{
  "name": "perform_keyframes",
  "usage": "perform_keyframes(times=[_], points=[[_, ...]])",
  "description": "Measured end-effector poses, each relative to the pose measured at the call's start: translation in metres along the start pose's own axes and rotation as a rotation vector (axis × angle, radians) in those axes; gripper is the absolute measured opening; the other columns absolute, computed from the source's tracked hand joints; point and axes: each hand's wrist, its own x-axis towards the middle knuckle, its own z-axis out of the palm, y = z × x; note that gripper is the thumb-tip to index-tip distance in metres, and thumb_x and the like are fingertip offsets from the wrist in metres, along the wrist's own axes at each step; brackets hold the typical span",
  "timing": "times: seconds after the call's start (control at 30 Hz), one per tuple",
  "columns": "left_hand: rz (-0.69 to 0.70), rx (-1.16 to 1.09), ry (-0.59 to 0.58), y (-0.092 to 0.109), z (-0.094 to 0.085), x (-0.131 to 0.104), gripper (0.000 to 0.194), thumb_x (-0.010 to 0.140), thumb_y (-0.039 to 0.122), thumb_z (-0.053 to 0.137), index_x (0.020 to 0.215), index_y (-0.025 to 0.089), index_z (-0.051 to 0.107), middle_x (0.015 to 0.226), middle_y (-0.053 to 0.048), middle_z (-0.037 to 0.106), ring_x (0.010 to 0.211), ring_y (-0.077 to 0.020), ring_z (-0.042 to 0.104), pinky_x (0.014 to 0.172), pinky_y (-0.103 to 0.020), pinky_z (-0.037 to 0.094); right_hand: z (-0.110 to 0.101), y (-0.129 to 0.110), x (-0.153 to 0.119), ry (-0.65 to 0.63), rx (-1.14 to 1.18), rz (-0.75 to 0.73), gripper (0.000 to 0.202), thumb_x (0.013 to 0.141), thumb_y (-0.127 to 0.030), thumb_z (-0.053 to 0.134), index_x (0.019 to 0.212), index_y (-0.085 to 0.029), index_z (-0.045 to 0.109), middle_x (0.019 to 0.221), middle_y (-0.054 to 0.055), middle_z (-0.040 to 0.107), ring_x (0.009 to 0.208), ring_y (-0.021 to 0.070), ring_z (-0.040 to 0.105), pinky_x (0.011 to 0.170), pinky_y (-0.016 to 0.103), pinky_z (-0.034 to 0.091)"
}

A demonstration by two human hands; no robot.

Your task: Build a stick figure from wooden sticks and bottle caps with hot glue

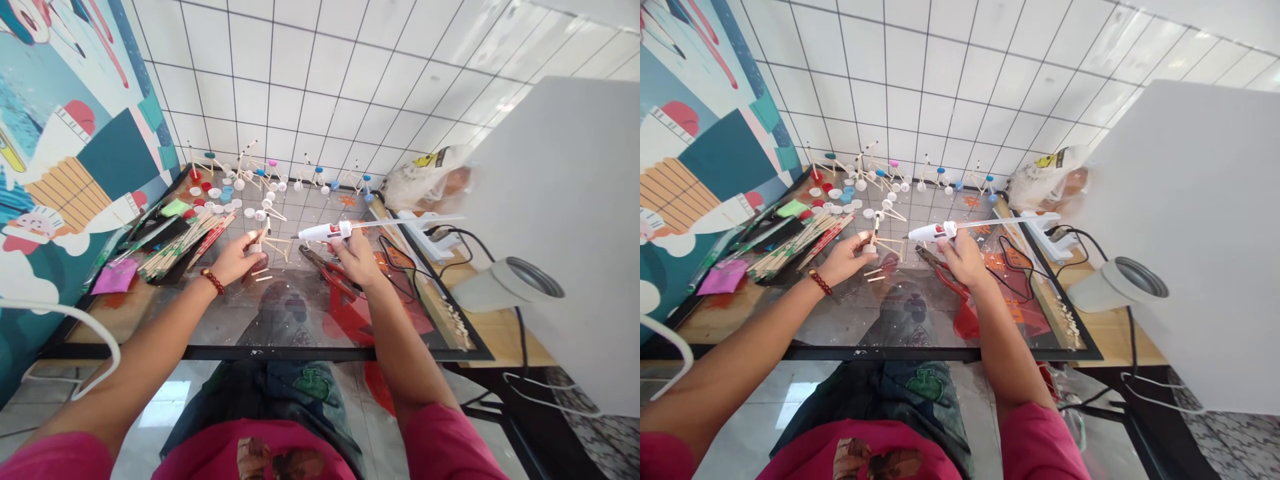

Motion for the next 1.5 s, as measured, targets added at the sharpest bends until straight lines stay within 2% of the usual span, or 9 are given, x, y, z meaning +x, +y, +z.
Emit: perform_keyframes(times=[0.43,0.77,1.07,1.2,1.37,1.5], points=[[-0.017,-0.017,-0.01,0.004,-0.001,-0.001,0.066,0.076,0.043,0.071,0.135,0.016,0.059,0.13,-0.012,0.067,0.116,-0.0284,0.063,0.106,-0.044,0.046,0.005,0.007,0.0,-0.008,-0.151,0.014,0.034,0.095,-0.05,0.042,0.11,-0.021,0.048,0.073,0.005,0.066,0.065,0.025,0.06,0.063,0.035,0.042],[-0.025,-0.013,-0.014,0.005,-0.001,-0.001,0.066,0.076,0.041,0.07,0.136,0.016,0.059,0.129,-0.012,0.068,0.115,-0.028,0.064,0.105,-0.044,0.047,0.008,0.013,-0.001,-0.002,-0.149,0.006,0.035,0.095,-0.055,0.041,0.106,-0.022,0.048,0.073,0.005,0.064,0.066,0.0252,0.06,0.064,0.036,0.043],[-0.007,-0.001,-0.002,0.001,0.0,0.0,0.067,0.076,0.043,0.07,0.136,0.015,0.058,0.132,-0.012,0.066,0.117,-0.0284,0.063,0.107,-0.043,0.046,0.008,0.016,0.001,0.01,-0.15,0.053,0.033,0.094,-0.051,0.045,0.108,-0.021,0.048,0.074,0.006,0.066,0.067,0.0271,0.061,0.065,0.039,0.046],[-0.023,-0.014,-0.005,0.005,0.0,-0.001,0.068,0.076,0.046,0.071,0.135,0.015,0.059,0.132,-0.012,0.066,0.119,-0.0287,0.062,0.108,-0.044,0.045,0.005,0.015,0.001,0.03,-0.115,0.022,0.031,0.093,-0.05,0.045,0.106,-0.022,0.048,0.073,0.005,0.066,0.069,0.0267,0.062,0.067,0.038,0.046],[-0.015,-0.024,0.001,0.006,0.0,-0.002,0.067,0.076,0.045,0.071,0.134,0.015,0.06,0.133,-0.013,0.065,0.119,-0.0291,0.062,0.108,-0.045,0.045,0.004,0.011,0.0,0.003,-0.119,0.006,0.028,0.093,-0.049,0.046,0.103,-0.023,0.049,0.073,0.005,0.067,0.067,0.0254,0.061,0.064,0.037,0.045],[-0.013,-0.016,-0.006,0.005,0.0,-0.001,0.067,0.076,0.044,0.07,0.135,0.014,0.059,0.131,-0.013,0.066,0.117,-0.029,0.063,0.106,-0.045,0.046,0.005,0.008,0.001,-0.016,-0.079,0.03,0.026,0.092,-0.045,0.047,0.105,-0.022,0.048,0.078,0.006,0.071,0.074,0.0269,0.065,0.068,0.038,0.046]])
